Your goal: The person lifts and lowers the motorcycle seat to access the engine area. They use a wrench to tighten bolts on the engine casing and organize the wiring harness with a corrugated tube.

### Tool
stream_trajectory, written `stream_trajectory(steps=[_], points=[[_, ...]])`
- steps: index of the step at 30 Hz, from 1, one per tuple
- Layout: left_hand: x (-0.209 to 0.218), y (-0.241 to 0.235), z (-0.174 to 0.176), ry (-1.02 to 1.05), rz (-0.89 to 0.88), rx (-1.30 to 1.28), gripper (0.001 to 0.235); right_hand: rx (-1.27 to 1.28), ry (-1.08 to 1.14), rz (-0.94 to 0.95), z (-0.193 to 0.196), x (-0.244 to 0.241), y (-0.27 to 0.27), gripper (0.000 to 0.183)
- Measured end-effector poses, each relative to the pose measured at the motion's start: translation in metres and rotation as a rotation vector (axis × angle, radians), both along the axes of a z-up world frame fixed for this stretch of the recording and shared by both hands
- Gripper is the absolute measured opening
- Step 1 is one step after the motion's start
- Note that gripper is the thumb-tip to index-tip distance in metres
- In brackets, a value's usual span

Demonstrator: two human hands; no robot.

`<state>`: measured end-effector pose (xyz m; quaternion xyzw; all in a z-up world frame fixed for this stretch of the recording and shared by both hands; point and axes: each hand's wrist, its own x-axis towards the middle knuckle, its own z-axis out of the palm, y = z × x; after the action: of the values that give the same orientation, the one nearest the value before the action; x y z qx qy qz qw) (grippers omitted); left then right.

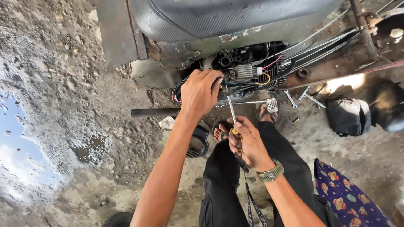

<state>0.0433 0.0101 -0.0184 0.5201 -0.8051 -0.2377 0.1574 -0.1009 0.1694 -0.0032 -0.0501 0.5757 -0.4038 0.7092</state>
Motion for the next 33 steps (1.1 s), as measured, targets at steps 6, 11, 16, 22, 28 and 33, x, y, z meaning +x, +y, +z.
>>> stream_trajectory(steps=[6,11,16,22,28,33], points=[[0.003,-0.003,0.011,0.004,-0.059,0.035,0.013,-0.004,-0.548,-0.213,-0.014,-0.011,0.002,0.032],[0.000,-0.005,0.007,0.005,-0.036,0.029,0.011,-0.025,-0.755,-0.308,-0.035,-0.010,0.017,0.036],[-0.004,-0.003,0.004,-0.022,-0.036,0.041,0.011,-0.066,-0.437,-0.143,-0.012,0.001,0.002,0.036],[-0.011,0.005,0.003,0.151,0.075,0.032,0.011,-0.008,0.034,-0.170,0.013,0.026,-0.009,0.030],[-0.013,0.010,-0.011,0.183,0.156,-0.052,0.009,0.019,0.290,-0.051,0.034,0.022,-0.022,0.029],[-0.012,0.000,-0.004,0.218,0.151,-0.066,0.006,-0.153,1.109,0.499,0.034,0.015,-0.023,0.032]])
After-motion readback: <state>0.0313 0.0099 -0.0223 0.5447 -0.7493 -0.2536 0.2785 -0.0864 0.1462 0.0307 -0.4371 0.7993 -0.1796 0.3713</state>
